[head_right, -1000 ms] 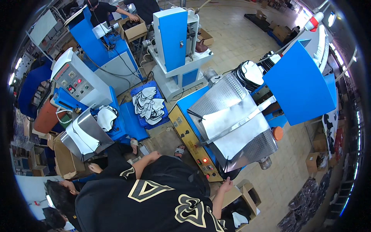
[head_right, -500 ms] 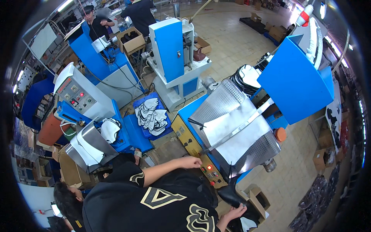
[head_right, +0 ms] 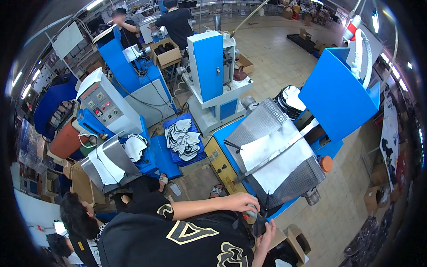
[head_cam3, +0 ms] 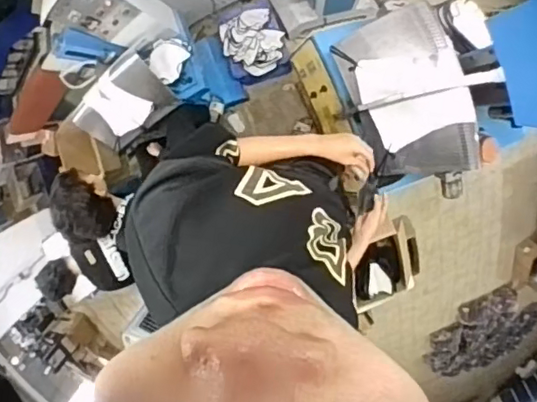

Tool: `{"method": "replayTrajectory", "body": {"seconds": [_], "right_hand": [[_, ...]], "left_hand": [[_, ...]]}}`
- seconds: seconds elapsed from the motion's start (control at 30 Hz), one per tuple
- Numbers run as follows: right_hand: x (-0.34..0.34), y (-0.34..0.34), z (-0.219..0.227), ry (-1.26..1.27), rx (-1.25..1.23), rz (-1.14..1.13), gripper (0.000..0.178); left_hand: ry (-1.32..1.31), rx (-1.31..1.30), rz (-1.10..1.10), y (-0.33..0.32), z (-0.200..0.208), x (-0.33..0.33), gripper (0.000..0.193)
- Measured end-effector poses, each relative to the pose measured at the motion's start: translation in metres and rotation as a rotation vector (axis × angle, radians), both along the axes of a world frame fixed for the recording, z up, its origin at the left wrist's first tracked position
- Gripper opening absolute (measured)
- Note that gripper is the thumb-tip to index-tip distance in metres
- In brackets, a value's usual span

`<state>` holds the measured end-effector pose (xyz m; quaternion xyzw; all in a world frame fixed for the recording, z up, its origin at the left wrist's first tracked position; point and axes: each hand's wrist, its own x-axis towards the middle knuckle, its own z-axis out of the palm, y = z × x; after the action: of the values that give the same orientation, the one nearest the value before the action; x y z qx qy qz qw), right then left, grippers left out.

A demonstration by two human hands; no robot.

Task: The person shapes shoe components using a heated molding machine, positioning fabric pieces onto the forms by hand, pressing them down to mold them, removing the finished pieces, and placing them into boxes.

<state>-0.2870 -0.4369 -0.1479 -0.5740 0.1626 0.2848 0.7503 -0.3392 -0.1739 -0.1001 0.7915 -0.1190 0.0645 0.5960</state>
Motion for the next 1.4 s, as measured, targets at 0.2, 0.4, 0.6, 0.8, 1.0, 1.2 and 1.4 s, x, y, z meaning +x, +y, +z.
{"method": "replayTrajectory", "body": {"seconds": [0.2, 0.4, 0.6, 0.8, 1.0, 1.2, 1.4], "right_hand": [[0.001, -0.003, 0.016, 0.157, 0.273, 0.066, 0.046], [0.007, 0.004, 0.024, -0.253, -0.068, 0.25, 0.037], [0.009, -0.01, 0.001, -0.388, -0.221, 0.142, 0.013], [-0.003, 0.029, 0.044, -0.117, 0.256, -0.082, 0.015], [0.005, 0.029, 0.025, -0.267, 0.228, -0.163, 0.011], [0.02, 0.032, 0.048, -0.326, 0.055, -0.354, 0.018], [0.036, 0.035, 0.074, -0.524, -0.232, -0.221, 0.015]], "left_hand": [[0.123, -0.298, 0.251, -0.001, -0.028, -0.015, 0.017], [0.401, -0.656, 0.336, 0.009, -0.04, -0.019, 0.02], [0.594, -0.465, -0.014, 0.02, -0.025, -0.025, 0.037], [0.644, -0.361, -0.068, 0.015, -0.018, -0.03, 0.032], [0.696, -0.458, 0.037, 0.023, 0.008, -0.028, 0.033], [0.692, -0.474, 0.181, 0.035, 0.004, -0.028, 0.025], [0.682, -0.3, 0.315, 0.05, -0.012, -0.03, 0.028]]}}
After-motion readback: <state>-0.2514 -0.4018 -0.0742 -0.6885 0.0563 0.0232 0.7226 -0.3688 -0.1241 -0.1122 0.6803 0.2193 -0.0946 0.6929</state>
